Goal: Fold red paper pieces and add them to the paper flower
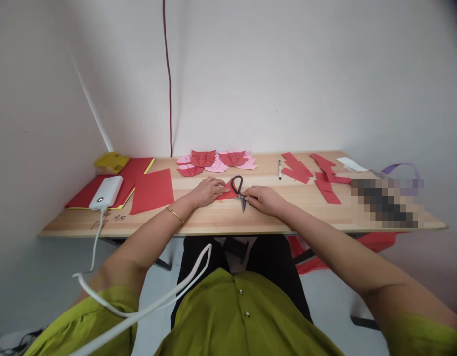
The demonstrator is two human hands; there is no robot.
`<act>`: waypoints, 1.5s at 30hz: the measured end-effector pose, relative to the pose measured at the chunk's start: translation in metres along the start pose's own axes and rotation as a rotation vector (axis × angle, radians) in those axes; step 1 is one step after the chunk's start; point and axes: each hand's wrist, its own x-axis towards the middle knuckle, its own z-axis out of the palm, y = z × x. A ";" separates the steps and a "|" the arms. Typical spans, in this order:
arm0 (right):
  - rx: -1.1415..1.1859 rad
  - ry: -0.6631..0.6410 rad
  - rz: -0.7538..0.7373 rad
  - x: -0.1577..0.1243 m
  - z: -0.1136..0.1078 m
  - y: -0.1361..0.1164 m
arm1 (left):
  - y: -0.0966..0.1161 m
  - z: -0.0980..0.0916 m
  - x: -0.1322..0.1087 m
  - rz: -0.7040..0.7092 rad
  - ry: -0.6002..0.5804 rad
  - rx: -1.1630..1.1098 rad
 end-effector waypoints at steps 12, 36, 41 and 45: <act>0.036 -0.038 0.002 0.003 -0.002 -0.002 | 0.009 -0.005 -0.008 -0.053 0.013 -0.033; -0.003 -0.035 -0.151 -0.007 -0.002 -0.004 | 0.012 -0.001 -0.015 -0.061 0.033 0.000; 0.004 -0.040 -0.161 -0.007 -0.007 -0.004 | 0.013 -0.014 -0.012 0.024 0.000 -0.034; 0.028 -0.064 -0.223 -0.010 -0.010 -0.002 | 0.013 -0.022 -0.011 0.053 -0.058 -0.107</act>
